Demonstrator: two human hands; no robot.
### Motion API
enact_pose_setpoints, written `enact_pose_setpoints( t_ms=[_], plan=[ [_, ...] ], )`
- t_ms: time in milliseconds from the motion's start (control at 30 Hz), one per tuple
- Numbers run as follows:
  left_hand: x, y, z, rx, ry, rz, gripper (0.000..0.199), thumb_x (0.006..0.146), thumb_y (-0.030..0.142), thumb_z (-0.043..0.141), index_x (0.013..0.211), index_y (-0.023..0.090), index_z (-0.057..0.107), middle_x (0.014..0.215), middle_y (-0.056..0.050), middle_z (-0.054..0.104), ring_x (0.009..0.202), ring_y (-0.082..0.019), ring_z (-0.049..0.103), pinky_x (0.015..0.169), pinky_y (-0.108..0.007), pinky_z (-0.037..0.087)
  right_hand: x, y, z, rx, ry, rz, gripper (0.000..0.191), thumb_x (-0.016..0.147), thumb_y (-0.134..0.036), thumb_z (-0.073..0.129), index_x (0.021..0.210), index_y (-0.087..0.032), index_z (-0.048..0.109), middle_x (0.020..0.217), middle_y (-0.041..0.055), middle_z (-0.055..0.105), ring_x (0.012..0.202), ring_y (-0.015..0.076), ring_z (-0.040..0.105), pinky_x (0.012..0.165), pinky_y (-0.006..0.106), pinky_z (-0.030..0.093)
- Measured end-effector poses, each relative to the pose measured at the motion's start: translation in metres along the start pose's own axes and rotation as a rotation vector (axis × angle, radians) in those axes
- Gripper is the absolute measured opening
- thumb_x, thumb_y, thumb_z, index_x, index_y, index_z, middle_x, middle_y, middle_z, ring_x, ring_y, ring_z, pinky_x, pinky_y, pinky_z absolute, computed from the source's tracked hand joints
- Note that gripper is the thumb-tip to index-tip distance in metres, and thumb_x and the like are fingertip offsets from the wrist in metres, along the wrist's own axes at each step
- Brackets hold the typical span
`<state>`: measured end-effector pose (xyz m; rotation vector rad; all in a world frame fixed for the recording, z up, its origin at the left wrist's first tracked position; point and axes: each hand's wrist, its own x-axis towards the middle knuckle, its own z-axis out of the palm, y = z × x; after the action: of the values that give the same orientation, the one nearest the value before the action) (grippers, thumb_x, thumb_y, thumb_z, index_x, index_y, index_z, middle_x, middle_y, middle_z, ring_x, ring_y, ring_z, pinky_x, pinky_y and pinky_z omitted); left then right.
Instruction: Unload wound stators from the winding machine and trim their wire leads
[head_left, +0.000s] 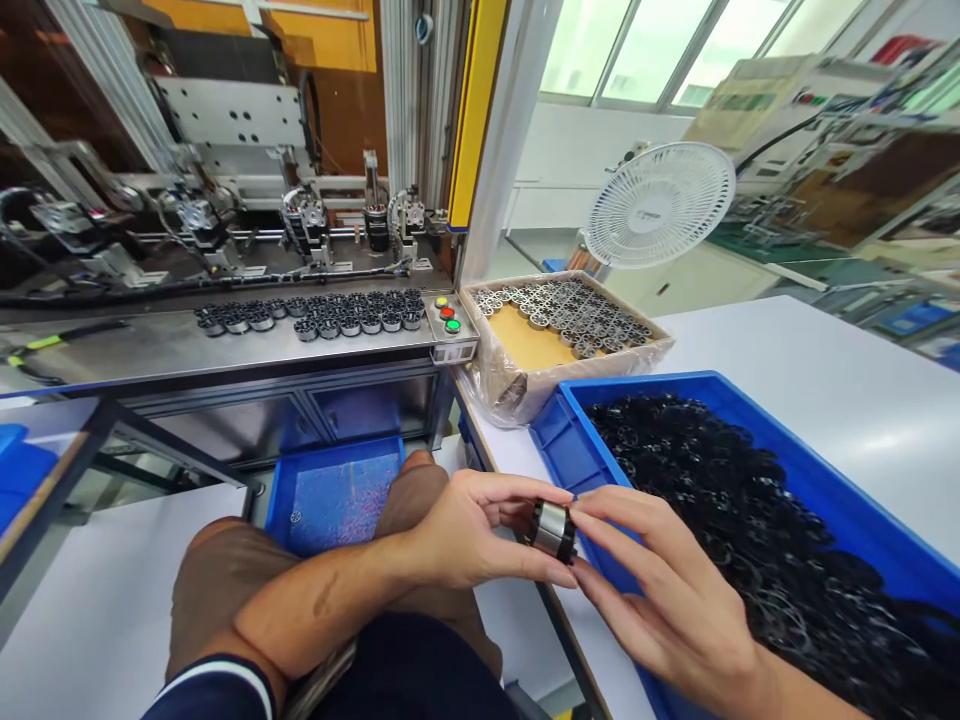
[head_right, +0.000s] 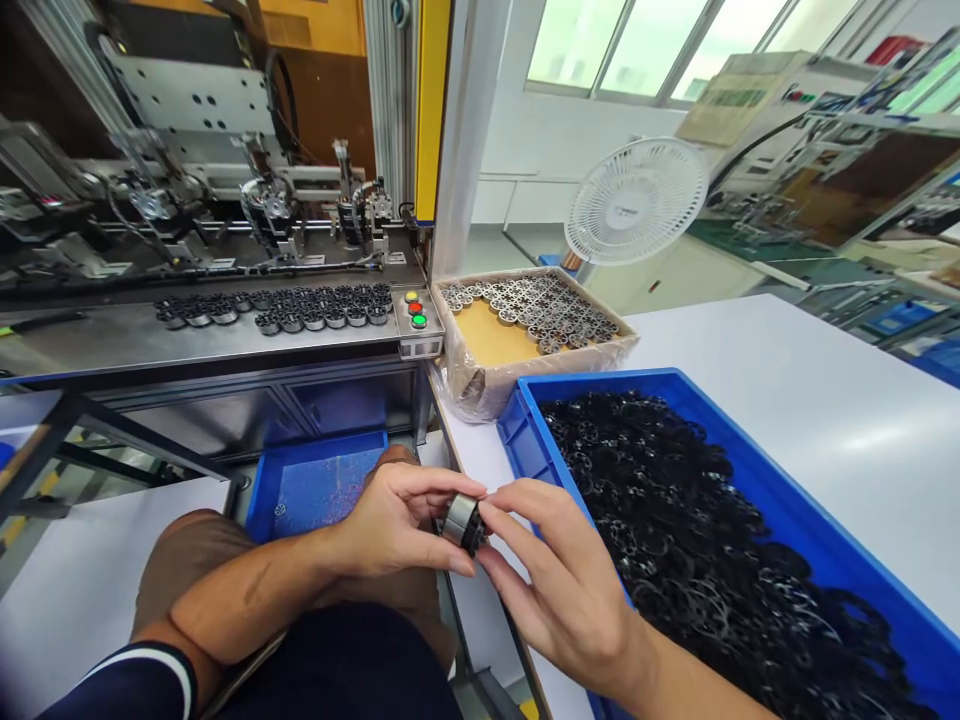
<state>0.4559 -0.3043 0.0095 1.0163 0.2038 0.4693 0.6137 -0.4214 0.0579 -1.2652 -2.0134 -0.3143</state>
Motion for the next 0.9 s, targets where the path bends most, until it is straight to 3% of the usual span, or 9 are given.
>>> enact_pose_setpoints(
  t_ms=[467, 700, 900],
  plan=[
    [-0.0013, 0.0024, 0.0006, -0.035, -0.005, -0.019, 0.066, 0.04, 0.015, 0.1, 0.102, 0.013, 0.077, 0.09, -0.005, 0.079, 0.082, -0.017, 0.075, 0.084, -0.027, 0.061, -0.0036, 0.0043, 0.0009, -0.055, 0.001, -0.075, 0.022, 0.097, -0.007, 0.058, 0.118, -0.01, 0.064, 0.101, 0.0144, 0.066, 0.097, 0.0234, 0.067, 0.082, 0.037, 0.062],
    [-0.0024, -0.0009, -0.0025, 0.049, -0.025, -0.02, 0.066, 0.049, 0.026, 0.098, 0.109, 0.012, 0.075, 0.097, -0.009, 0.079, 0.09, -0.021, 0.076, 0.087, -0.033, 0.061, -0.0077, 0.0042, 0.0011, -0.08, 0.001, -0.06, 0.027, 0.094, -0.005, 0.062, 0.119, -0.012, 0.065, 0.103, 0.0137, 0.069, 0.098, 0.0242, 0.069, 0.082, 0.038, 0.064],
    [-0.002, -0.0008, -0.0011, 0.03, 0.009, -0.052, 0.068, 0.044, 0.027, 0.1, 0.107, 0.013, 0.076, 0.094, -0.008, 0.079, 0.086, -0.02, 0.076, 0.087, -0.033, 0.061, -0.0065, 0.0055, 0.0007, -0.077, -0.012, -0.062, 0.029, 0.095, -0.007, 0.059, 0.123, -0.015, 0.064, 0.102, 0.0127, 0.07, 0.095, 0.0241, 0.071, 0.079, 0.039, 0.065]
  ],
)
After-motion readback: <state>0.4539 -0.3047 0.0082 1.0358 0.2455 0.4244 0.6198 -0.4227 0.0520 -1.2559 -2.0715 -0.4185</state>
